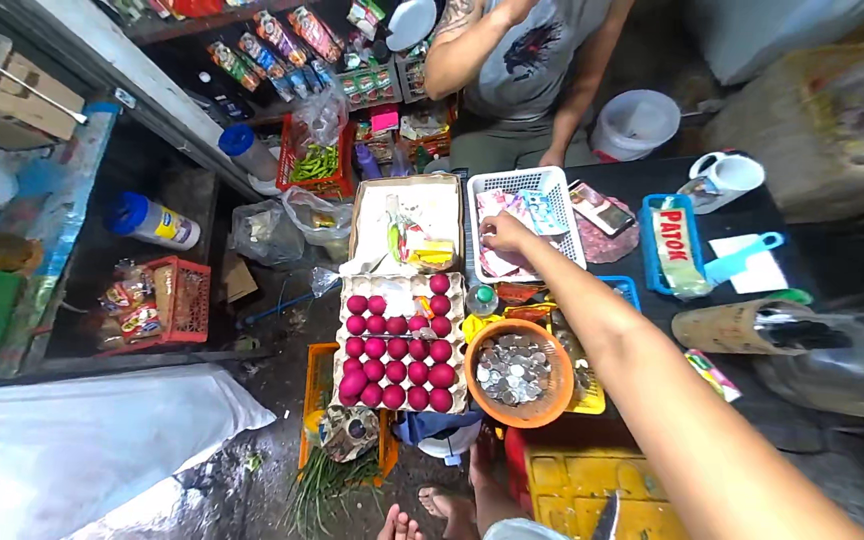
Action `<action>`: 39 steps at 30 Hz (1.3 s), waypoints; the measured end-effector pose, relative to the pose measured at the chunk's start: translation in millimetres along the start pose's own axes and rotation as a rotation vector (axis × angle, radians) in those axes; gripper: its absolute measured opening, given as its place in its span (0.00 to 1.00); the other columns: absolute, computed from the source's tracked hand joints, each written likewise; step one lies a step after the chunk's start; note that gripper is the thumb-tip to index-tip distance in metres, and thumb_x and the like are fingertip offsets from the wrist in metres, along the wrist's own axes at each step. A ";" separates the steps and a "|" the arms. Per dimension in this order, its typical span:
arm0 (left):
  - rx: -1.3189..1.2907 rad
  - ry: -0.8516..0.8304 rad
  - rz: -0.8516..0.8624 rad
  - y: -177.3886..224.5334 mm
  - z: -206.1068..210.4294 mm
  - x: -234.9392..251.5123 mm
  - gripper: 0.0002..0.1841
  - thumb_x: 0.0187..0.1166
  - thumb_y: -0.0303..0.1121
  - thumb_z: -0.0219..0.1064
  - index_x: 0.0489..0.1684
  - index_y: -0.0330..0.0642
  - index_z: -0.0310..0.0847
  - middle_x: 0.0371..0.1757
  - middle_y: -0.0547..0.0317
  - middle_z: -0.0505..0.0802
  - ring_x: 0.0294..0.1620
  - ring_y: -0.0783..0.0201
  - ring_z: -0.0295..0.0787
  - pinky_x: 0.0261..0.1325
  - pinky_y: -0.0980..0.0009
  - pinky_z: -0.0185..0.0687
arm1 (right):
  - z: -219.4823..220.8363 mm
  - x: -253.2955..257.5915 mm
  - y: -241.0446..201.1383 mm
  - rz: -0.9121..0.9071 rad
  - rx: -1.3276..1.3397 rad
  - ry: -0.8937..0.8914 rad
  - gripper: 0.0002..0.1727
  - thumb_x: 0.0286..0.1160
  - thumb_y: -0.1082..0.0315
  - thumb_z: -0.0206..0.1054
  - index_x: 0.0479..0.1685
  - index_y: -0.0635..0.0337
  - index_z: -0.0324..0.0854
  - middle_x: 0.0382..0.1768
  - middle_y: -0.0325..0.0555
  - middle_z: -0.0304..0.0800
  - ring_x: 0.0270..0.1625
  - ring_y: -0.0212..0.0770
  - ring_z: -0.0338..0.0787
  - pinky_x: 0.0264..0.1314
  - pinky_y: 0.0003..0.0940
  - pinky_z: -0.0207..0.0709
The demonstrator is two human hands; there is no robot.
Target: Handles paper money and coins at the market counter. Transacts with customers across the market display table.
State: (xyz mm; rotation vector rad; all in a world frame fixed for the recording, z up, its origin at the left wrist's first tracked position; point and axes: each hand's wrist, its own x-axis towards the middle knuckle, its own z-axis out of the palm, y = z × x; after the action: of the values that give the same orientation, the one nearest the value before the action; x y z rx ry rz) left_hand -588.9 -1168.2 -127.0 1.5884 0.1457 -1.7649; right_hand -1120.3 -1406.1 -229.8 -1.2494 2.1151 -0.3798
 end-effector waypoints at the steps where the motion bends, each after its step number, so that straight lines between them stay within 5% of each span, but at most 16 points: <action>1: 0.009 -0.002 -0.002 0.4 1.7 -1.3 0.17 0.92 0.35 0.45 0.40 0.45 0.81 0.29 0.62 0.91 0.29 0.69 0.90 0.39 0.73 0.89 | -0.4 0.1 1.4 -0.010 -0.020 0.000 0.16 0.78 0.61 0.72 0.60 0.58 0.87 0.64 0.70 0.82 0.67 0.66 0.83 0.69 0.66 0.76; 6: 0.067 -0.015 -0.010 2.6 8.0 -5.6 0.18 0.93 0.36 0.42 0.44 0.44 0.81 0.30 0.61 0.93 0.29 0.67 0.91 0.38 0.72 0.89 | -29.1 -22.9 -14.5 -0.179 -0.087 0.135 0.12 0.82 0.68 0.66 0.58 0.58 0.88 0.65 0.66 0.81 0.66 0.66 0.85 0.67 0.68 0.78; 10: 0.532 -0.158 0.275 -0.7 26.9 -6.9 0.18 0.95 0.32 0.40 0.56 0.36 0.78 0.35 0.60 0.93 0.34 0.70 0.91 0.42 0.75 0.87 | -61.2 -97.4 -70.6 -0.491 -0.017 0.222 0.11 0.82 0.72 0.63 0.55 0.64 0.86 0.55 0.59 0.92 0.60 0.60 0.91 0.67 0.64 0.80; 12: 0.755 -0.292 0.542 -6.9 45.4 -9.2 0.16 0.88 0.29 0.55 0.67 0.29 0.75 0.49 0.55 0.92 0.48 0.68 0.90 0.54 0.70 0.87 | -56.4 -167.8 -119.3 -0.560 -0.108 0.056 0.10 0.79 0.71 0.66 0.54 0.58 0.86 0.44 0.51 0.93 0.47 0.54 0.94 0.53 0.62 0.86; 15: 0.948 -0.507 0.820 -16.4 77.6 -14.1 0.54 0.63 0.52 0.80 0.86 0.25 0.55 0.81 0.36 0.74 0.81 0.57 0.72 0.80 0.61 0.72 | -22.9 -262.2 -167.1 -0.753 -0.131 -0.323 0.09 0.77 0.70 0.68 0.52 0.58 0.81 0.31 0.50 0.88 0.35 0.53 0.91 0.38 0.59 0.84; 17: 0.864 -0.534 0.817 -26.7 92.9 -23.9 0.56 0.57 0.49 0.85 0.82 0.21 0.57 0.78 0.39 0.77 0.80 0.63 0.74 0.82 0.67 0.71 | -13.6 -292.6 -180.3 -0.887 -0.040 -0.535 0.08 0.75 0.73 0.67 0.49 0.59 0.79 0.28 0.49 0.85 0.32 0.52 0.89 0.35 0.56 0.81; 20: 0.696 -0.514 0.813 -35.3 97.7 -32.1 0.45 0.51 0.29 0.88 0.69 0.18 0.67 0.58 0.53 0.91 0.59 0.76 0.90 0.67 0.76 0.85 | -22.5 -305.1 -187.2 -0.921 -0.005 -0.777 0.06 0.78 0.72 0.67 0.48 0.62 0.80 0.26 0.50 0.84 0.32 0.50 0.88 0.35 0.53 0.79; 23: 0.671 -0.550 1.011 -34.0 94.0 -24.8 0.39 0.55 0.38 0.85 0.65 0.35 0.66 0.64 0.57 0.83 0.65 0.73 0.82 0.68 0.75 0.81 | -36.0 -311.8 -187.9 -0.823 -0.016 -1.033 0.08 0.83 0.71 0.66 0.53 0.65 0.83 0.32 0.53 0.88 0.36 0.48 0.89 0.43 0.50 0.80; 26: 0.888 -0.512 1.265 -28.7 86.7 -19.4 0.44 0.65 0.52 0.79 0.75 0.34 0.61 0.80 0.44 0.73 0.83 0.64 0.67 0.82 0.67 0.65 | -29.7 -320.2 -171.4 -0.768 0.081 -1.161 0.08 0.84 0.73 0.64 0.55 0.65 0.83 0.35 0.49 0.89 0.35 0.39 0.87 0.42 0.41 0.80; 28: 1.019 -0.695 1.273 -21.2 81.9 -17.8 0.24 0.73 0.53 0.74 0.63 0.51 0.84 0.75 0.56 0.82 0.84 0.59 0.67 0.87 0.57 0.60 | -22.3 -324.8 -151.5 -0.721 0.292 -1.069 0.08 0.84 0.75 0.62 0.53 0.66 0.82 0.34 0.48 0.89 0.32 0.36 0.88 0.40 0.38 0.84; 30: 1.032 -0.843 1.146 -22.1 81.4 -19.2 0.12 0.79 0.40 0.70 0.52 0.46 0.91 0.60 0.62 0.93 0.71 0.66 0.84 0.78 0.65 0.77 | -18.9 -326.8 -126.0 -0.624 0.497 -0.840 0.11 0.87 0.71 0.57 0.56 0.67 0.81 0.35 0.46 0.90 0.32 0.33 0.90 0.40 0.33 0.88; 33: 0.909 -0.765 0.753 -36.6 85.0 -29.1 0.13 0.78 0.20 0.61 0.57 0.25 0.80 0.52 0.57 0.93 0.55 0.73 0.90 0.63 0.74 0.87 | -30.5 -322.5 -86.2 -0.339 0.497 -0.387 0.17 0.90 0.66 0.54 0.67 0.65 0.80 0.41 0.48 0.91 0.41 0.37 0.90 0.50 0.37 0.87; 36: 0.790 -0.514 0.343 -44.7 95.5 -38.0 0.12 0.86 0.21 0.58 0.62 0.27 0.74 0.46 0.55 0.94 0.46 0.71 0.94 0.54 0.73 0.91 | -31.1 -305.9 -29.4 0.005 0.426 -0.004 0.17 0.91 0.65 0.56 0.69 0.64 0.79 0.48 0.55 0.91 0.47 0.48 0.93 0.56 0.49 0.88; 39: 0.763 -0.471 0.321 -49.4 98.2 -29.9 0.21 0.79 0.17 0.65 0.69 0.27 0.68 0.50 0.49 0.92 0.48 0.66 0.94 0.53 0.70 0.92 | 0.7 -295.7 28.6 0.297 0.363 0.175 0.15 0.87 0.69 0.61 0.67 0.65 0.80 0.50 0.60 0.91 0.47 0.55 0.93 0.55 0.58 0.87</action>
State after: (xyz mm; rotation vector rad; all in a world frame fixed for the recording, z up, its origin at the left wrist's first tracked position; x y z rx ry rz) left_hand -698.8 -1172.6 -97.0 1.4923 -1.0570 -1.9773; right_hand -1038.6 -1137.3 -133.1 -0.7056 2.2093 -0.7220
